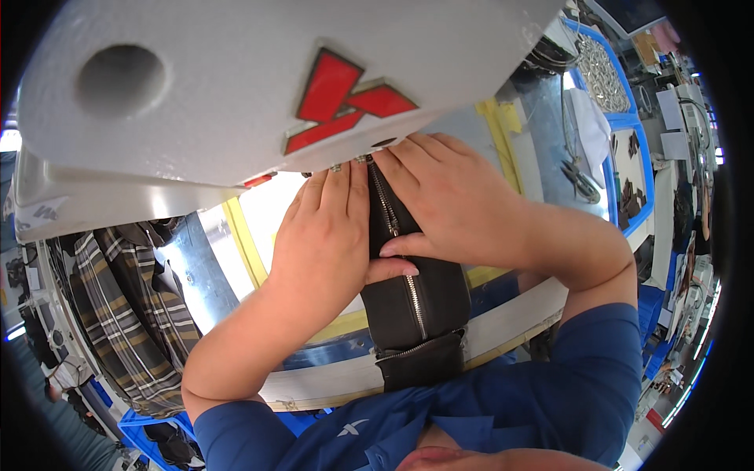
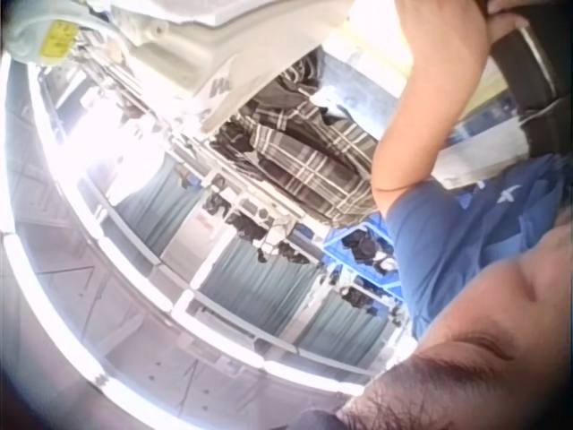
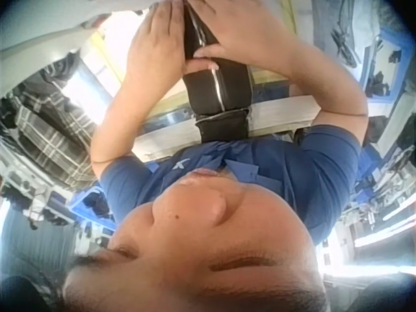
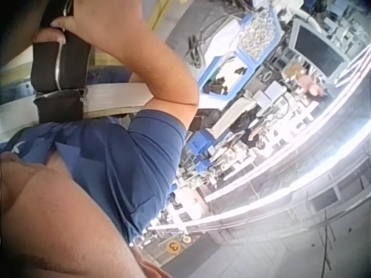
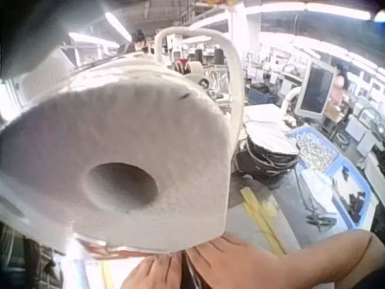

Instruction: The person uses a sewing machine to stitch a zipper onto a black fabric pouch. They align the zipper, sew along the edge, and then attach a plaid fabric piece to the pouch. The person repeats this process for multiple pouches, handling them one at a time.

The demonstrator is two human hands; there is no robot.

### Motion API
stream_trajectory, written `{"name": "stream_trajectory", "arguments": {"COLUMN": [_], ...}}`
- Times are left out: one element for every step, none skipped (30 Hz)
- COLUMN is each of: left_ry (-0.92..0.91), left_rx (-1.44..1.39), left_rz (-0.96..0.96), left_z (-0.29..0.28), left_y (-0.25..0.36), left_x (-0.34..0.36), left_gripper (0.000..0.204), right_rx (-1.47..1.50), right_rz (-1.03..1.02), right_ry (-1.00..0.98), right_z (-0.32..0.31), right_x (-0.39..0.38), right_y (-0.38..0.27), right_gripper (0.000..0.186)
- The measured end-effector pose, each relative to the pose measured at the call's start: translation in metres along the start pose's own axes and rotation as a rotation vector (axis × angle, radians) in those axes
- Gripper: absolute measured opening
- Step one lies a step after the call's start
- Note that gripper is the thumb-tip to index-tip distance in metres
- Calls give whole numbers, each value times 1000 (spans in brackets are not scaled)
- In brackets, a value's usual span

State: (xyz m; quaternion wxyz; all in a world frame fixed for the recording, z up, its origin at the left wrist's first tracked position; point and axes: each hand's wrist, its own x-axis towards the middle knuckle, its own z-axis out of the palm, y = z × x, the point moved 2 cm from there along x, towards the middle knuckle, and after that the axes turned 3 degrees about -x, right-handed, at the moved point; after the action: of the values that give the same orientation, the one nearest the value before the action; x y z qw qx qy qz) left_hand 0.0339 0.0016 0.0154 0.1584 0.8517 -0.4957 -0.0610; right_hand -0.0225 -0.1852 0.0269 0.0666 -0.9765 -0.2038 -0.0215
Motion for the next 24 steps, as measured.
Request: {"name": "stream_trajectory", "arguments": {"left_ry": [-12,-23,-33,-31,-29,-28,-14,0,14,18,22,27,27,27,27,24,21,20,8,-4,-10,-35,-61,-79], "left_rx": [2,3,5,3,0,-3,-11,-20,-27,-18,-9,0,4,7,11,11,11,8,9,10,4,4,3,2], "left_rz": [0,0,-1,-2,-3,-5,2,9,14,20,26,32,29,26,25,19,14,15,17,21,30,30,32,29], "left_z": [0,-1,-1,-2,-2,-2,-3,-4,-4,-4,-4,-4,-3,-3,-2,-3,-3,-4,-5,-6,-7,-8,-9,-9], "left_y": [0,0,0,-1,0,-1,-1,-1,-1,-1,-1,-1,-1,-1,-1,-1,0,0,0,-1,-2,-2,-2,-3], "left_x": [1,1,2,2,2,2,2,3,3,3,3,3,3,2,2,1,1,2,2,1,0,1,1,-1], "left_gripper": [132,132,131,131,131,131,128,124,121,120,120,120,120,120,120,120,121,121,123,124,126,128,130,131], "right_rx": [1,2,1,1,1,3,11,20,30,29,27,25,14,3,-9,-41,-74,-111,-53,6,57,74,90,100], "right_rz": [-4,-7,-12,-10,-7,-4,3,10,15,16,17,18,11,5,0,-15,-28,-37,-69,-98,-123,-158,-191,-233], "right_ry": [0,-1,-1,0,1,1,10,19,29,25,21,17,1,-15,-31,8,47,85,30,-25,-85,-28,28,81], "right_z": [0,0,0,-1,0,1,2,3,4,4,4,3,2,1,0,0,1,0,1,1,0,-1,-1,0], "right_x": [0,0,0,0,0,0,-1,-1,-1,-1,-1,0,0,0,0,-1,-1,-3,-5,-7,-9,-12,-16,-17], "right_y": [0,1,1,1,1,1,1,1,1,1,0,0,0,0,0,-1,-3,-4,-6,-10,-14,-17,-23,-27], "right_gripper": [93,93,93,93,93,94,94,94,95,95,95,95,95,96,97,89,81,74,64,53,43,35,27,22]}}
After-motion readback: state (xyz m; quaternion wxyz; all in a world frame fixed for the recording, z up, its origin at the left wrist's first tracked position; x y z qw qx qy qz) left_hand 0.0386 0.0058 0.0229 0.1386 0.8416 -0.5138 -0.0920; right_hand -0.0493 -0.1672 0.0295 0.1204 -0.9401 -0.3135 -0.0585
